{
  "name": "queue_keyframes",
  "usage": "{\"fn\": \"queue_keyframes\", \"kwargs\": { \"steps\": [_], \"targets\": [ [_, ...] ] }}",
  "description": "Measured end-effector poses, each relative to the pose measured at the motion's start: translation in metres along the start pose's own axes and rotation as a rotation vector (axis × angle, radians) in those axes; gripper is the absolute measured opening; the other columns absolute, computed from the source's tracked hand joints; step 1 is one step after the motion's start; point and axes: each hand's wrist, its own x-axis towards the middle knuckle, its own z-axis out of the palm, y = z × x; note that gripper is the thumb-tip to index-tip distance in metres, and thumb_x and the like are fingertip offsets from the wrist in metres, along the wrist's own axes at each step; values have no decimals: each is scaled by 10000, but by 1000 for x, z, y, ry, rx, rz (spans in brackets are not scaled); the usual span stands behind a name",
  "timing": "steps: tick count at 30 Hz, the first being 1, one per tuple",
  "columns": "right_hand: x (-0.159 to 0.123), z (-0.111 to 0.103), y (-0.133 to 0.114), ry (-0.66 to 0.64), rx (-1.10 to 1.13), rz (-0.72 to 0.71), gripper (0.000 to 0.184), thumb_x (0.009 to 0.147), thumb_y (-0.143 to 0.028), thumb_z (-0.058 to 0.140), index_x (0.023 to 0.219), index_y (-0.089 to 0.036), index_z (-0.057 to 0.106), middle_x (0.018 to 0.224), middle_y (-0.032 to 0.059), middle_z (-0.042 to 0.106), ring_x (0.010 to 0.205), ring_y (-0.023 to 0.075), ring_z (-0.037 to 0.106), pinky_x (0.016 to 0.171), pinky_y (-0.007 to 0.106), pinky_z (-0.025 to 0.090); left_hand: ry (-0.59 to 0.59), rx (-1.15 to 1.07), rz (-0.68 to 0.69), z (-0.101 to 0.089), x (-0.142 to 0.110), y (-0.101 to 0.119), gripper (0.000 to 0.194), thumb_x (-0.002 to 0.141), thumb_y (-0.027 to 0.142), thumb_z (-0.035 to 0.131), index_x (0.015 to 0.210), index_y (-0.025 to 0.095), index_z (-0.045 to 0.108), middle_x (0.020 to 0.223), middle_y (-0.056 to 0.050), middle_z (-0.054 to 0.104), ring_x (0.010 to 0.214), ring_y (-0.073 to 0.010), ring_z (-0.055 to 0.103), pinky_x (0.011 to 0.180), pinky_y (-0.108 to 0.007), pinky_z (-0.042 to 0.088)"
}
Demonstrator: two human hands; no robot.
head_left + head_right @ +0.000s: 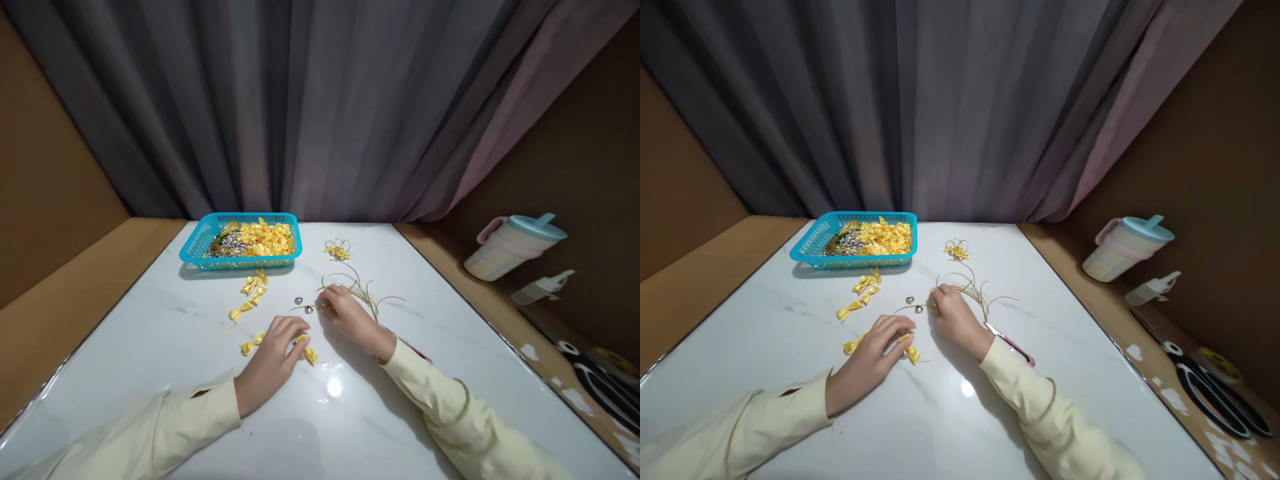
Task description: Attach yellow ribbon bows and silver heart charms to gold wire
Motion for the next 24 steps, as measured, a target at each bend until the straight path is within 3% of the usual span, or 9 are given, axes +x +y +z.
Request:
{"fn": "queue_keyframes", "kwargs": {
  "steps": [5, 8, 10, 12, 15, 17, 20, 24],
  "targets": [
    [16, 2, -1, -47, 7, -37, 242, 618, 69, 441, 693, -155, 495, 715, 33, 506, 695, 155, 436, 617, 248, 306, 162, 278, 329, -4, -7, 0, 209, 892, 112, 418, 1069, 151, 522, 1018, -98, 576, 956, -215, 458, 830, -339, 352],
    [14, -5, -7, 20, 62, -23, 236, 632, 56, 436, 708, -163, 478, 721, 21, 484, 696, 150, 416, 626, 251, 293, 309, 509, 568, -4, -10, 3, 188, 858, 113, 487, 1022, 143, 572, 940, -86, 618, 838, -210, 454, 722, -336, 295],
    [10, -12, -15, 76, 127, -6, 213, 677, 31, 433, 741, -170, 468, 732, 16, 482, 692, 146, 413, 634, 256, 299, 358, 532, 618, -4, -10, 3, 194, 856, 122, 493, 1033, 136, 572, 916, -86, 630, 826, -206, 477, 698, -330, 280],
    [4, -20, -23, 102, 224, 9, 151, 757, -35, 436, 799, -179, 452, 735, 10, 493, 678, 140, 433, 629, 253, 324, 321, 420, 506, -3, -8, 1, 232, 876, 130, 457, 1096, 133, 533, 907, -80, 629, 819, -190, 517, 731, -328, 299],
    [-9, -29, -32, 43, 394, 20, 85, 852, -165, 432, 918, -199, 390, 690, -21, 507, 589, 118, 463, 549, 228, 362, 205, 66, 163, -3, -2, -5, 259, 906, 190, 417, 1158, 162, 475, 817, -31, 610, 720, -153, 543, 732, -303, 362],
    [-18, -30, -35, -69, 639, 50, 129, 865, -221, 471, 945, -211, 371, 659, -45, 513, 519, 95, 452, 494, 204, 357, 132, -218, -27, -5, 3, -8, 251, 904, 261, 442, 1138, 174, 475, 759, -10, 582, 674, -141, 536, 682, -274, 394],
    [-28, -24, -34, -310, 1121, 130, 151, 819, -246, 596, 874, -173, 476, 636, -35, 550, 480, 64, 447, 466, 179, 339, -8, -662, -204, -9, 8, -10, 358, 866, 354, 528, 1161, 163, 458, 714, -3, 571, 635, -135, 537, 608, -248, 410],
    [-31, -9, -30, -461, 1326, 153, 187, 772, -265, 661, 839, -103, 596, 674, 35, 626, 568, 87, 552, 529, 192, 405, -260, -1230, -411, -13, 16, -13, 449, 763, 313, 687, 1136, 113, 538, 606, -2, 591, 511, -99, 520, 538, -208, 395]
  ]
}}
